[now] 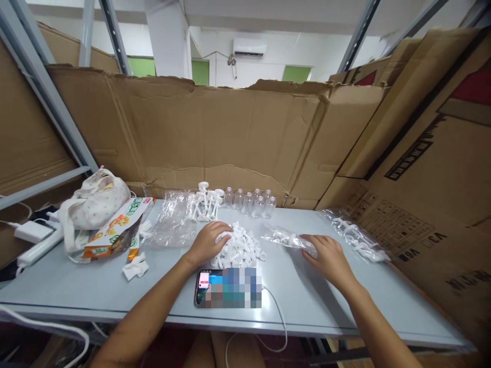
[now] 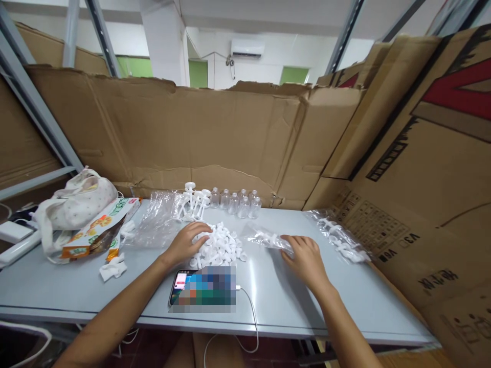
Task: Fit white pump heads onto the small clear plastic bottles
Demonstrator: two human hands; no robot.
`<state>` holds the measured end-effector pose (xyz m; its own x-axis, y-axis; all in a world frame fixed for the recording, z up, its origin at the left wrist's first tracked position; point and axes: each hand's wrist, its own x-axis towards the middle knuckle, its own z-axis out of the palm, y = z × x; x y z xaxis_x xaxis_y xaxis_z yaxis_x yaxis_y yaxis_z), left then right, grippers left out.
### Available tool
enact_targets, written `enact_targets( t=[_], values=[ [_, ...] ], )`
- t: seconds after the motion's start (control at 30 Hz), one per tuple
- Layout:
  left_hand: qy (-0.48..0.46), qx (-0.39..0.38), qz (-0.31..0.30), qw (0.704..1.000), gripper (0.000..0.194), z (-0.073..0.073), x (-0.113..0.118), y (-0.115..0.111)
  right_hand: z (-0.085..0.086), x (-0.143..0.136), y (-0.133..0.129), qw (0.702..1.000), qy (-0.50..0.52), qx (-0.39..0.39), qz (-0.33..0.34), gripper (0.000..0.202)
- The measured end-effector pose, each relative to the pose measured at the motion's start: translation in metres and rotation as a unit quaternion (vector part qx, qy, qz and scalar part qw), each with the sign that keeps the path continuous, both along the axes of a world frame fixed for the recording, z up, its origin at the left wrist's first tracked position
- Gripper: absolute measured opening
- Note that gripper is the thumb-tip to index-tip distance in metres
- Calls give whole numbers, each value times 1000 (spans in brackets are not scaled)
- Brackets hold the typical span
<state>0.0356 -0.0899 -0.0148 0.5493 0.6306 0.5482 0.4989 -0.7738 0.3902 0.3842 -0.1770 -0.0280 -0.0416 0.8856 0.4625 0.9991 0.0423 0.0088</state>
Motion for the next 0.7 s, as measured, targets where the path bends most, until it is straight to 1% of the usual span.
enact_targets(
  t=[0.07, 0.13, 0.23, 0.37, 0.5, 0.57, 0.63, 0.7],
  values=[
    [30, 21, -37, 999, 30, 5, 5, -7, 5, -14, 0, 998, 14, 19, 53, 29],
    [69, 61, -59, 994, 36, 9, 9, -14, 10, -28, -1, 994, 30, 34, 101, 29],
    [90, 128, -60, 986, 29, 13, 12, -22, 15, -47, 0, 985, 48, 53, 156, 32],
    [63, 185, -61, 979, 22, 18, 8, -29, 15, -65, 6, 978, 32, 75, 190, 40],
    [3, 217, -61, 974, 17, 20, 2, -31, 11, -73, 16, 976, -17, 97, 196, 49],
    [-49, 211, -62, 974, 12, 20, 2, -31, 10, -74, 21, 973, -40, 115, 195, 51],
    [-114, 168, -59, 977, 6, 21, 3, -31, 11, -74, 25, 969, -53, 139, 197, 53],
    [-186, 93, -49, 977, 16, 22, 5, -32, 13, -73, 29, 965, -56, 163, 199, 53]
  ],
)
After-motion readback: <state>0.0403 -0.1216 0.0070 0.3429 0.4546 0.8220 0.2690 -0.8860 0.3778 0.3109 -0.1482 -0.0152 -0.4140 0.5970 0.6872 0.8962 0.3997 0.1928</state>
